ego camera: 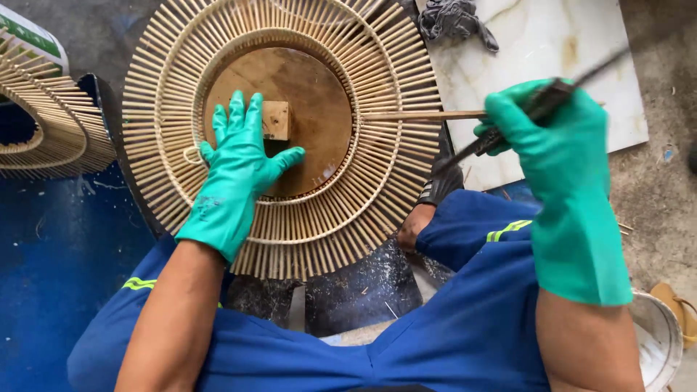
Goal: Trimming and refining the spokes of a circular bamboo decorative frame using a knife.
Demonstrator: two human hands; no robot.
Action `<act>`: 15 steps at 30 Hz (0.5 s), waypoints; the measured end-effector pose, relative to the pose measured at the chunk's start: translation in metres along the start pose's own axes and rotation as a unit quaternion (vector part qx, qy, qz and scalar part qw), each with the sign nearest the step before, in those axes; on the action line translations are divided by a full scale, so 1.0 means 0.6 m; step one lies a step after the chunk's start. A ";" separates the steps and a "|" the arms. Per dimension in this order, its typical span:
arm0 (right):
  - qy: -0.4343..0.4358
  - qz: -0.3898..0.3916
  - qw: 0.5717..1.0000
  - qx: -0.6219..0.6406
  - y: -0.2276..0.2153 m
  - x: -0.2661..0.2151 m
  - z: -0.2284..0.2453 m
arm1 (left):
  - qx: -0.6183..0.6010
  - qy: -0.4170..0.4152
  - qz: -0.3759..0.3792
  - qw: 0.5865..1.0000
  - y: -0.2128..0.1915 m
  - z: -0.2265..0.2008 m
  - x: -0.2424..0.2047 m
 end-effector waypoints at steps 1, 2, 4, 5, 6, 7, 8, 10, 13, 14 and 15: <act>-0.062 0.004 0.996 0.061 -0.001 -0.018 0.025 | -0.003 -0.045 0.021 0.999 -0.004 -0.010 -0.003; -0.062 0.005 0.996 0.061 0.007 -0.017 0.011 | -0.003 -0.046 0.021 0.999 -0.006 -0.013 -0.005; -0.154 0.014 0.980 0.125 0.022 -0.019 0.001 | 0.001 -0.044 0.001 0.999 -0.015 -0.019 -0.010; -0.154 0.016 0.980 0.126 0.028 -0.024 0.003 | 0.002 -0.046 0.001 0.999 -0.013 -0.015 -0.008; -0.150 0.016 0.982 0.111 0.036 -0.026 0.005 | 0.003 -0.044 0.001 0.999 -0.012 -0.012 -0.003; -0.146 0.016 0.984 0.096 0.045 -0.028 0.007 | 0.005 -0.041 0.002 0.999 -0.010 -0.007 0.003; -0.147 0.017 0.984 0.097 0.043 -0.024 0.021 | 0.005 -0.043 0.000 0.999 -0.010 -0.004 0.006; -0.127 0.032 0.986 0.102 0.041 -0.029 0.040 | 0.015 -0.040 0.020 0.999 0.006 0.005 -0.003; -0.110 0.026 0.992 0.057 0.044 -0.030 0.011 | 0.007 0.015 -0.044 0.999 0.000 -0.001 -0.003; -0.116 0.021 0.991 0.058 0.042 -0.028 0.014 | 0.008 0.020 -0.050 0.999 -0.004 -0.004 0.002; -0.125 0.020 0.991 0.036 0.040 -0.026 0.017 | 0.006 0.009 -0.036 0.999 -0.006 -0.005 0.008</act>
Point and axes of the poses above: each hand's wrist, its own x-axis towards the middle knuckle, its own y-axis out of the palm, z = x × y, the point moved 5 cm from there along x, towards the middle knuckle, and after that the axes turned 5 degrees about x, right-handed, at the moved point
